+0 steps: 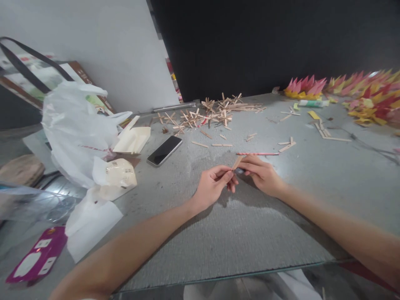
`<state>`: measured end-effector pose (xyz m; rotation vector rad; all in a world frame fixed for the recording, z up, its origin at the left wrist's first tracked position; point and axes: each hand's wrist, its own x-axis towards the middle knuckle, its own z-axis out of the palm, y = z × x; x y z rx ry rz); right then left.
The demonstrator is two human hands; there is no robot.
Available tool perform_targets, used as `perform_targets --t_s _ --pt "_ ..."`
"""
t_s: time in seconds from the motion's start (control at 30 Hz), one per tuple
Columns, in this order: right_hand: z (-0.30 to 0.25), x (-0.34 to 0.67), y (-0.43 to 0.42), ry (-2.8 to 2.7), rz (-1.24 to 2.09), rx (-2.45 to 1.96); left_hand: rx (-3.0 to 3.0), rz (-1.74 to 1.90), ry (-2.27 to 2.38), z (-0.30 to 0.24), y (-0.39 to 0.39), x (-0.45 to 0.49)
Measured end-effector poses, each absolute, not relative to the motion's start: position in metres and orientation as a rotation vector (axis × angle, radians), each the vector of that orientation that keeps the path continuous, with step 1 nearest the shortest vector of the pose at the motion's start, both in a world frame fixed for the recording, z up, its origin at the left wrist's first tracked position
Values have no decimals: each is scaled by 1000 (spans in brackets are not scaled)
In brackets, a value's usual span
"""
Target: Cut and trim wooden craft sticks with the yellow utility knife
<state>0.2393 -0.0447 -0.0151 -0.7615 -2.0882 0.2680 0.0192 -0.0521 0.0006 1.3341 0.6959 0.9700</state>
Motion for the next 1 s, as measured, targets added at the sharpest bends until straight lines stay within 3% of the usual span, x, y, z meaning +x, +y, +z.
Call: perform_targets --t_s 1.0 --pt "-15 239 -44 -2074 292 -760 1363 989 735 -3 -52 19"
